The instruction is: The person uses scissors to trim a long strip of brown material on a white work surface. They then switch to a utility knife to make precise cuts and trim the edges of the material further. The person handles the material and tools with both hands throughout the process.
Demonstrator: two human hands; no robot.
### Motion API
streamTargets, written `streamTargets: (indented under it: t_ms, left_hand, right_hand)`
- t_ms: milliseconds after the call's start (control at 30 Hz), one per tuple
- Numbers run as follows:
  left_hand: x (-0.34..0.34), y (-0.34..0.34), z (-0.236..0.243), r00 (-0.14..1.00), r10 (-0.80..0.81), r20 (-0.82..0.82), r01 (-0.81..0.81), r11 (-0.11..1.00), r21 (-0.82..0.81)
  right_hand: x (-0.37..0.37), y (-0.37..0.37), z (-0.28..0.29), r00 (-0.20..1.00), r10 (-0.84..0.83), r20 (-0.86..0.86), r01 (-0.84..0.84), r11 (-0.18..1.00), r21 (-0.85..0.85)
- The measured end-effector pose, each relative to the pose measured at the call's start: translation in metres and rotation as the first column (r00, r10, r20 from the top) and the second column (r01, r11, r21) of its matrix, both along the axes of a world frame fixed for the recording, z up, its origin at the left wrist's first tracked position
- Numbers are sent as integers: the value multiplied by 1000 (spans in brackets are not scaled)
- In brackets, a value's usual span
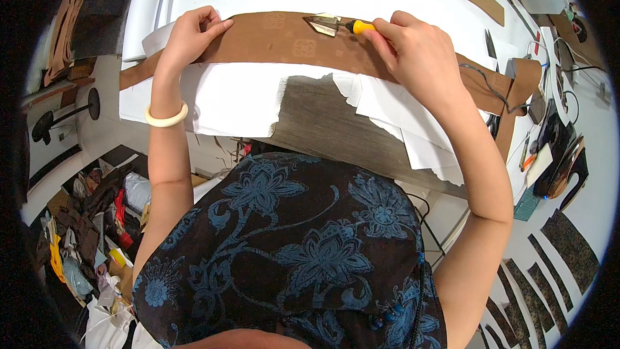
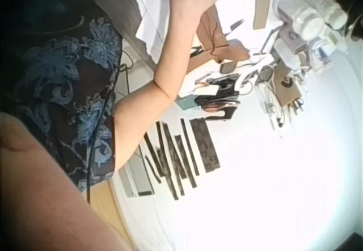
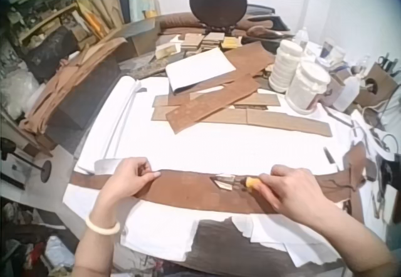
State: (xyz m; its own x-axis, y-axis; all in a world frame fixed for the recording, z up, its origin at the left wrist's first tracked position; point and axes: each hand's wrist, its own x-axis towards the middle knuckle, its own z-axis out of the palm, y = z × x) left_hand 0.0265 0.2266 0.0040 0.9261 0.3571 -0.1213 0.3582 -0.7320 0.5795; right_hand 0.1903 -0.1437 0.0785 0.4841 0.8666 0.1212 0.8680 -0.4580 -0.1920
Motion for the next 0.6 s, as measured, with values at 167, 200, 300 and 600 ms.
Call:
streamTargets:
  t_ms: [167, 200, 300, 600]
  left_hand:
    - [2, 1, 0, 1000, 6, -10, -6, 1000, -2]
    - [2, 1, -1, 1000, 4, -8, -5, 1000, -6]
    - [2, 5, -2, 1000, -1, -16, 1, 1000, -11]
    - [3, 5, -3, 1000, 0, -13, -1, 999, -34]
  right_hand:
    - [-7, 0, -3, 999, 1, -46, -1, 1000, 14]
    - [-8, 1, -3, 999, 15, -38, -15, 1000, 16]
    - [-12, 6, -1, 999, 47, -21, -47, 999, 5]
    - [-17, 13, 0, 986, 148, -74, -147, 989, 17]
